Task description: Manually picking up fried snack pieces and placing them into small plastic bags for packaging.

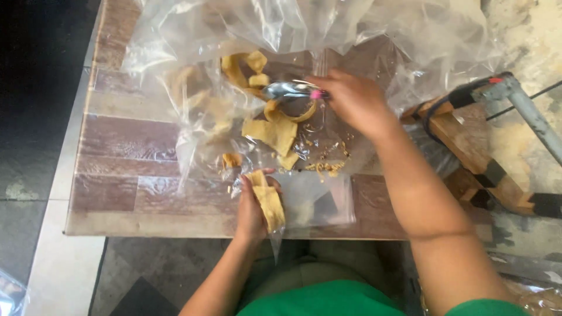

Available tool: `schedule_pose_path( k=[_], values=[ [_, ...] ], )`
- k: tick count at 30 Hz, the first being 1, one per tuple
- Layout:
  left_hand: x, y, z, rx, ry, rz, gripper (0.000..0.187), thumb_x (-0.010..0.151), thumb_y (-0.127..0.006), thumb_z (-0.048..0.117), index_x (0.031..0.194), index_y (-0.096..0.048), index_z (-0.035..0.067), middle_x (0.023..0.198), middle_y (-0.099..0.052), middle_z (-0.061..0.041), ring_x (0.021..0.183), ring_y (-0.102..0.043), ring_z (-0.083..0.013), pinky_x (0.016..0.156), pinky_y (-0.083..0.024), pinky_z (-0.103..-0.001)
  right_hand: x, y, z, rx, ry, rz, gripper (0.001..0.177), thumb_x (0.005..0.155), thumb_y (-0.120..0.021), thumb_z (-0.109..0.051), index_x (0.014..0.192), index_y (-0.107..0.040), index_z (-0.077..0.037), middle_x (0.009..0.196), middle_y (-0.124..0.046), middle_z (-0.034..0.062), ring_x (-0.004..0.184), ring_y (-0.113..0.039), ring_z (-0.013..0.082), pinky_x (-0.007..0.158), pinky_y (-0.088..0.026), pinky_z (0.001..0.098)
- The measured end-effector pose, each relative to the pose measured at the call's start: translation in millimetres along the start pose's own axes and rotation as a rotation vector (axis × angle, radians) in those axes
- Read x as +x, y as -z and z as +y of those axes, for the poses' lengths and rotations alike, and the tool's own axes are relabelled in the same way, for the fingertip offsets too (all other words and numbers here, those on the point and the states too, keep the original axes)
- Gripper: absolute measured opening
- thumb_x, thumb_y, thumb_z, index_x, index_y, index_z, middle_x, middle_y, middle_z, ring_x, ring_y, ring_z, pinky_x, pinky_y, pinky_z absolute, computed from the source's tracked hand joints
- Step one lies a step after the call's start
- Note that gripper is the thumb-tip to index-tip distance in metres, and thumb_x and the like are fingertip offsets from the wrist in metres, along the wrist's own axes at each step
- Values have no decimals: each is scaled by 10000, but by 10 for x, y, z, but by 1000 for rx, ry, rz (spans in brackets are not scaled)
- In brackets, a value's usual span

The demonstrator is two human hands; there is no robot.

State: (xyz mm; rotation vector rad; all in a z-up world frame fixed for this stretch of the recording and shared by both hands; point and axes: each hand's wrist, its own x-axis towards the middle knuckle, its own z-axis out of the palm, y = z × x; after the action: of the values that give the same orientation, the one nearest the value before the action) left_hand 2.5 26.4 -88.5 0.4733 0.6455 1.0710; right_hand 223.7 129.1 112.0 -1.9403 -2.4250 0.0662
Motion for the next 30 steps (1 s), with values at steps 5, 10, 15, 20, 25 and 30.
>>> schedule_pose_path(
  k=[5, 10, 15, 20, 25, 30],
  values=[
    [-221, -248, 119, 31, -44, 121, 748, 1024, -193, 661, 1249, -566, 53, 770, -649, -129, 532, -645, -191, 447, -550, -317, -596, -511, 606, 477, -107, 100, 492, 941, -757, -415, 1331, -699, -118, 982, -678, 196, 1004, -689, 398, 827, -520, 461],
    [-214, -242, -94, 488, -232, -34, 570, 1053, -255, 527, 1205, -610, 107, 820, -695, -108, 691, -684, -220, 628, -553, -346, -1209, -293, -348, 1369, -256, 267, 254, 849, -849, -290, 1006, -718, -139, 893, -664, -30, 842, -672, 119, 793, -570, 245],
    [-354, -266, -358, 859, -237, -125, 288, 1061, -454, 399, 1110, -633, 179, 854, -702, -126, 809, -695, -316, 776, -543, -444, -1513, -774, -324, 1264, -162, 193, 253, 748, -952, -123, 913, -765, -81, 683, -585, -36, 631, -577, 63, 569, -520, 189],
    [-650, -537, 5, 309, 95, -873, 1063, 872, -691, 661, 1609, -249, 36, 1434, -531, -304, 1238, -578, -360, 995, -523, -542, -1708, -649, -134, 1468, -30, 259, 212, 840, -851, -84, 844, -654, -7, 626, -560, 49, 521, -509, 99, 508, -477, 203],
    [-650, -430, -225, 328, 202, -650, 632, 932, -711, 322, 1438, -507, 2, 1063, -710, -116, 897, -709, -163, 761, -613, -339, -1711, -671, -17, 1403, -113, 271, 495, 841, -634, -569, 964, -609, -91, 701, -590, 14, 517, -500, 43, 462, -453, 177],
    [-776, -403, 115, 386, 198, -417, 442, 943, -704, 283, 1259, -617, -13, 934, -711, -151, 788, -702, -220, 651, -576, -346, -1451, -1007, 372, 1076, -125, 349, 615, 1069, -463, -559, 1264, -547, 18, 782, -558, 48, 658, -528, 120, 601, -461, 261]
  ],
)
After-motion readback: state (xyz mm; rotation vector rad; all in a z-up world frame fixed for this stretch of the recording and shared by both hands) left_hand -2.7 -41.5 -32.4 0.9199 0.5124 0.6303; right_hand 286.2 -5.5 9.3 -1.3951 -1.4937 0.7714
